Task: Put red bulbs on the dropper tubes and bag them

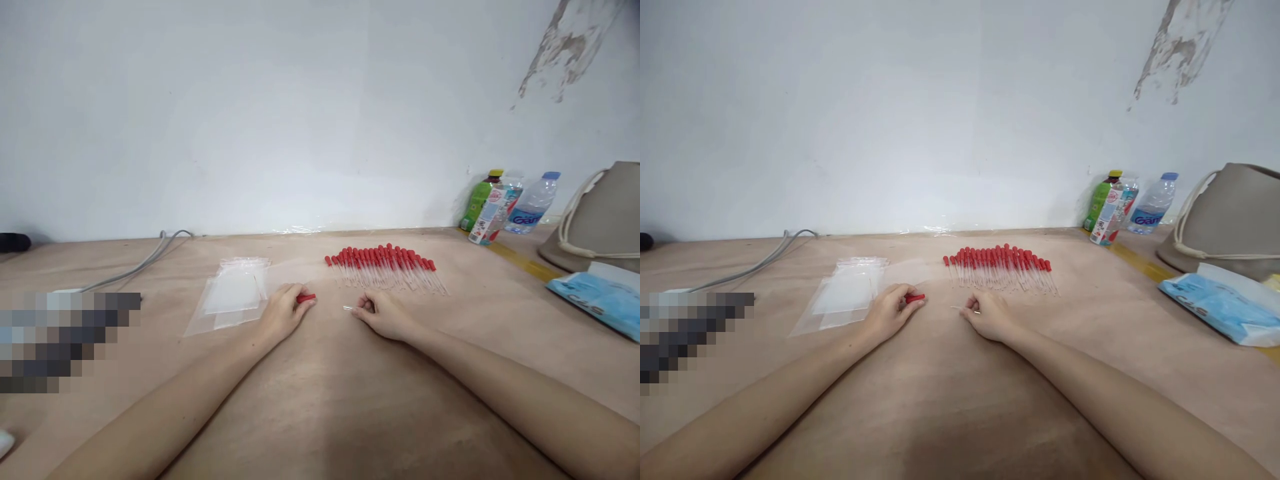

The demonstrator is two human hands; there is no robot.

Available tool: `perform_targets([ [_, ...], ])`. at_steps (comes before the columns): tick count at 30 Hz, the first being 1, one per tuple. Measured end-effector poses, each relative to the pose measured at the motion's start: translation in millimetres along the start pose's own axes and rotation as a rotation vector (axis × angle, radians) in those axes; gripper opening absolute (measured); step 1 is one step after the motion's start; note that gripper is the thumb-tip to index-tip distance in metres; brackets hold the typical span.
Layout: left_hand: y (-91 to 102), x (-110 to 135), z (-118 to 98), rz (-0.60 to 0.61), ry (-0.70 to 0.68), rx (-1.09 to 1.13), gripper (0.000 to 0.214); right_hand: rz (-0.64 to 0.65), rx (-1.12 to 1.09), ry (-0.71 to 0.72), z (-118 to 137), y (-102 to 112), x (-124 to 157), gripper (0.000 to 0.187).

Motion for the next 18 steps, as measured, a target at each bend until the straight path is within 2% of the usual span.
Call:
perform_targets([
  [5, -3.5, -4.5, -9.8, 0.027, -0.047, 0.019, 0.018, -0.108, -0.039, 0.07, 18.3, -2.0, -3.1, 0.012],
  [10, -8.2, -9.3, -20.3, 0.039, -0.053, 0.062, 0.022, -0.074, -0.183, 0.161, 28.4, -7.2, -2.3, 0.013],
  [18, -15.1, -8.4, -26.2, 0.032, -0.019, 0.255, 0.021, -0.053, -0.235, 0.24, 35.6, -4.9, 4.6, 0.013],
])
Point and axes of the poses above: each hand's wrist, its own x-axis away from the middle knuckle, its own y-axis out of the back of the hand, z = x × y, the point moved 6 cm from there along -x, towards the middle knuckle, and after that the axes turned 12 degrees about -y, right-handed, at the moved point
